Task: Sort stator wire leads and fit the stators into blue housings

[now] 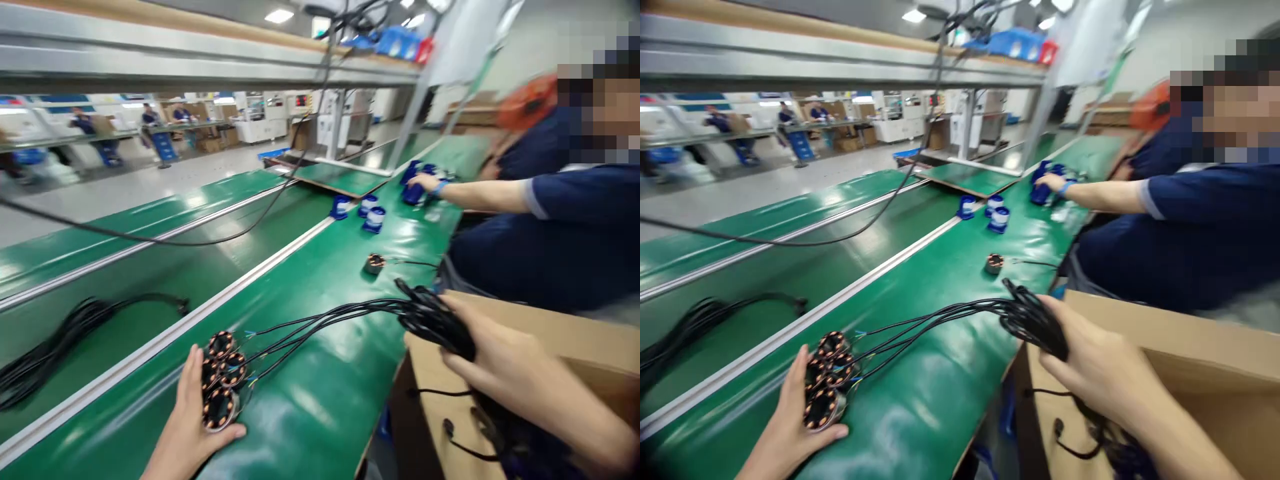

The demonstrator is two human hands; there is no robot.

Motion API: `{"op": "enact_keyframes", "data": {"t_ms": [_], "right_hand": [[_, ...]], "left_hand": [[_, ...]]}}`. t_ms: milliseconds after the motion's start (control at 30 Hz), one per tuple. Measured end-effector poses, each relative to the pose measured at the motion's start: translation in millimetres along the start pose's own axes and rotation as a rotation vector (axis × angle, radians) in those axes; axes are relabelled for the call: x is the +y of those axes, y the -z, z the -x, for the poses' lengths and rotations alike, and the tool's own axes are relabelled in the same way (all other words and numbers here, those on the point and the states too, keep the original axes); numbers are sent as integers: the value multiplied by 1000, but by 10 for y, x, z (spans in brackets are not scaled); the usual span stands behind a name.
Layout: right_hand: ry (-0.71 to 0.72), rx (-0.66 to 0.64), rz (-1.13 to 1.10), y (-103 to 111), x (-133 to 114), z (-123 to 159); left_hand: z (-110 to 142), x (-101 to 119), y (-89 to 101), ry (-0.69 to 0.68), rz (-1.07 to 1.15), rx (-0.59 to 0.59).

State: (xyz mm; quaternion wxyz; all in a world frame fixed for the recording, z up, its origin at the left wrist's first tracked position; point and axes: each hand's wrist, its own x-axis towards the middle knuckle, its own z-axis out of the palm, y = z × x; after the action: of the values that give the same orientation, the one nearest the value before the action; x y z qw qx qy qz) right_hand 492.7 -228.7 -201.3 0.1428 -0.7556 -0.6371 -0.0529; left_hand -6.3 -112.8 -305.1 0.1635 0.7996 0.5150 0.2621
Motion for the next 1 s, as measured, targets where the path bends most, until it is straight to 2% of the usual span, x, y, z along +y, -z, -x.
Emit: {"op": "enact_keyframes", "data": {"t_ms": [100, 200, 300, 400, 500, 600, 667, 733, 800, 867, 900, 933, 1000], "right_hand": [[-101, -140, -53, -8, -21, -92], [-183, -227, -115, -140, 27, -324], [-194, -282, -111, -370, 153, -692], [-227, -297, -54, -608, 351, -1181], [-309, -261, 7, -756, 588, -1730], [-421, -227, 51, -803, 802, -2201], [-481, -230, 56, -812, 897, -2388], [-483, -252, 43, -829, 933, -2442], [-428, -273, 34, -867, 908, -2381], [-374, -248, 65, -932, 834, -2262], [-350, -196, 99, -976, 780, -2207], [-309, -98, 140, -1027, 708, -2165], [-65, 178, 150, -1149, 474, -2123]], "left_hand": [[-361, 24, -242, -66, 39, 10], [-695, 87, -463, -139, 73, -12], [-931, 171, -636, -204, 73, -17], [-1148, 285, -814, -216, 66, -22], [-1522, 488, -1051, -174, 98, -48], [-2095, 789, -1338, -193, 203, -130], [-2458, 1000, -1505, -217, 221, -143], [-2669, 1164, -1598, -201, 216, -139], [-2660, 1239, -1587, -178, 195, -153], [-2448, 1224, -1480, -161, 158, -198], [-2290, 1191, -1398, -152, 135, -228], [-2112, 1147, -1302, -139, 110, -258], [-1733, 1044, -1075, -101, 59, -307]]}}
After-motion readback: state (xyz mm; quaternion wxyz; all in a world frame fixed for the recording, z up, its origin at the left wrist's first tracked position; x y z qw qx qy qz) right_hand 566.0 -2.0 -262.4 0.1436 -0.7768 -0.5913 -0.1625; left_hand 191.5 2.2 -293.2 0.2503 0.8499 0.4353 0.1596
